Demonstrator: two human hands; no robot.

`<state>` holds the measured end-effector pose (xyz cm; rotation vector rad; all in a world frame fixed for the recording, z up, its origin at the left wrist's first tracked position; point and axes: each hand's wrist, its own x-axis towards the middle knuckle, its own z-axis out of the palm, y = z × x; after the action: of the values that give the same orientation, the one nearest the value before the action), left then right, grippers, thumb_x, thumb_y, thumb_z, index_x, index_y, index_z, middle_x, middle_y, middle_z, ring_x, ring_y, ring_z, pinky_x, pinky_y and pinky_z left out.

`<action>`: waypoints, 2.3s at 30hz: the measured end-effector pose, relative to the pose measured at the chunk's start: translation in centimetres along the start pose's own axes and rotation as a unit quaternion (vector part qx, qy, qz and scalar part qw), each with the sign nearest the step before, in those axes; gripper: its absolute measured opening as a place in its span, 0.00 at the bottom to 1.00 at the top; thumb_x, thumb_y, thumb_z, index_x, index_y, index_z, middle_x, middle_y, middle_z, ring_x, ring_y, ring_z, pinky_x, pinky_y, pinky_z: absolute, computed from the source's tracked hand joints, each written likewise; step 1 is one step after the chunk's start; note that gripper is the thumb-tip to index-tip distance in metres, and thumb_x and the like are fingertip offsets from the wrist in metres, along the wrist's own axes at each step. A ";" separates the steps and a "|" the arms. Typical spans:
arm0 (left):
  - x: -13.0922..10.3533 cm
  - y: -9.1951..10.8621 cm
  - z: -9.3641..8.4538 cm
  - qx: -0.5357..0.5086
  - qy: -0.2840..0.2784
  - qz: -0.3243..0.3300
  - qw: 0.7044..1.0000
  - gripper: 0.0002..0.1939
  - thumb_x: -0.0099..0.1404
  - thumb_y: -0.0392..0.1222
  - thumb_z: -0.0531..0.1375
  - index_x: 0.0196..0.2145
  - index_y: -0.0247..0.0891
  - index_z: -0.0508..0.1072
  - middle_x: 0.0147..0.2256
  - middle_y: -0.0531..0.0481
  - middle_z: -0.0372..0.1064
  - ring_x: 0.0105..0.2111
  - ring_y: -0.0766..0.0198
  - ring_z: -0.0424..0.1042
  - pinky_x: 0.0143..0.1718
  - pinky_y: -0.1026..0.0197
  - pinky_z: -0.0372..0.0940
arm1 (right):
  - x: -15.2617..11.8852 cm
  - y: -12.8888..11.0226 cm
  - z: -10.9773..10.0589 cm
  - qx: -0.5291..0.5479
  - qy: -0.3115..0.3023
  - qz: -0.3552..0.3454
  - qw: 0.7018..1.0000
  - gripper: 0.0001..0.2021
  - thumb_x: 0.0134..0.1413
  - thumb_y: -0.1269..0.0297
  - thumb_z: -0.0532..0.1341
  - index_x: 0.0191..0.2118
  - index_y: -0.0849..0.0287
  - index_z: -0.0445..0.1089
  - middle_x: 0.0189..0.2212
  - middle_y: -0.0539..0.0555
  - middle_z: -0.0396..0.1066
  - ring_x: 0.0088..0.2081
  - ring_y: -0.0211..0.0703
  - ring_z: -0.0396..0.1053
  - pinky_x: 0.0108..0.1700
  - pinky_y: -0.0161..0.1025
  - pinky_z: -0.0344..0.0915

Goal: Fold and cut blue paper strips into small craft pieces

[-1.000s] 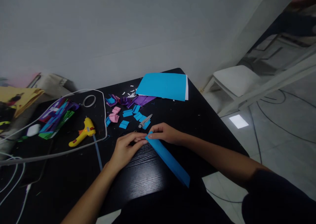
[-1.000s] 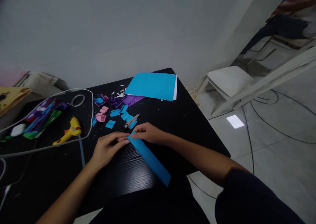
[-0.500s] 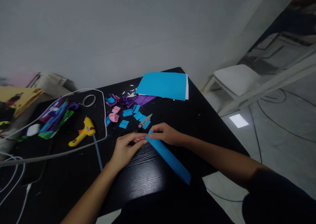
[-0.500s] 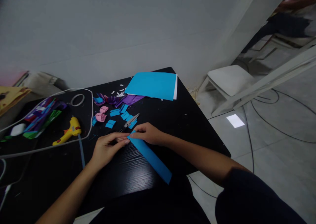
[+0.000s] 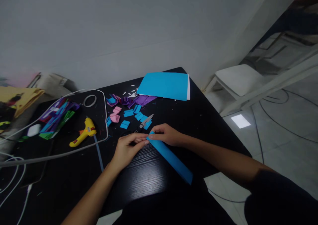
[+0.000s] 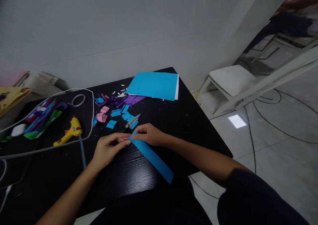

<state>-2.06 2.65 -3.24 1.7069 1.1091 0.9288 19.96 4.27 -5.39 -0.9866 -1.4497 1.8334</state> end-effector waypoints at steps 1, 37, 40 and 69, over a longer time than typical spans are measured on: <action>0.0 0.0 0.0 -0.003 -0.001 -0.002 1.000 0.09 0.58 0.40 0.73 0.39 0.43 0.85 0.30 0.51 0.82 0.28 0.63 0.79 0.33 0.64 0.74 | 0.0 0.0 0.0 0.000 0.002 0.000 1.000 0.16 0.56 0.52 0.68 0.35 0.63 0.77 0.28 0.50 0.72 0.29 0.37 0.65 0.33 0.35 0.60; 0.0 -0.8 -0.3 0.027 -0.006 0.043 0.999 0.08 0.62 0.40 0.71 0.40 0.41 0.85 0.29 0.52 0.82 0.25 0.66 0.79 0.30 0.68 0.73 | 0.3 0.4 0.2 -0.021 0.010 -0.003 1.000 0.14 0.57 0.55 0.66 0.34 0.64 0.76 0.27 0.50 0.71 0.28 0.36 0.65 0.32 0.34 0.58; 0.0 -0.8 -0.3 0.032 -0.006 0.049 0.998 0.08 0.62 0.41 0.71 0.40 0.41 0.85 0.29 0.51 0.82 0.26 0.66 0.79 0.30 0.68 0.73 | 0.2 0.3 0.1 -0.022 0.009 -0.002 1.000 0.14 0.57 0.55 0.66 0.34 0.64 0.76 0.27 0.50 0.71 0.28 0.36 0.65 0.32 0.34 0.59; 0.2 0.0 -0.5 -0.083 -0.082 -0.072 0.991 0.14 0.67 0.47 0.65 0.46 0.34 0.78 0.30 0.47 0.78 0.27 0.63 0.78 0.27 0.63 0.75 | 0.1 0.1 0.2 -0.008 0.016 -0.001 1.000 0.15 0.55 0.54 0.68 0.34 0.64 0.76 0.27 0.50 0.72 0.29 0.36 0.65 0.32 0.34 0.59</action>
<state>-2.47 3.03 -3.07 1.5182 1.0028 0.7542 19.74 4.27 -5.50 -1.0161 -1.4473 1.7994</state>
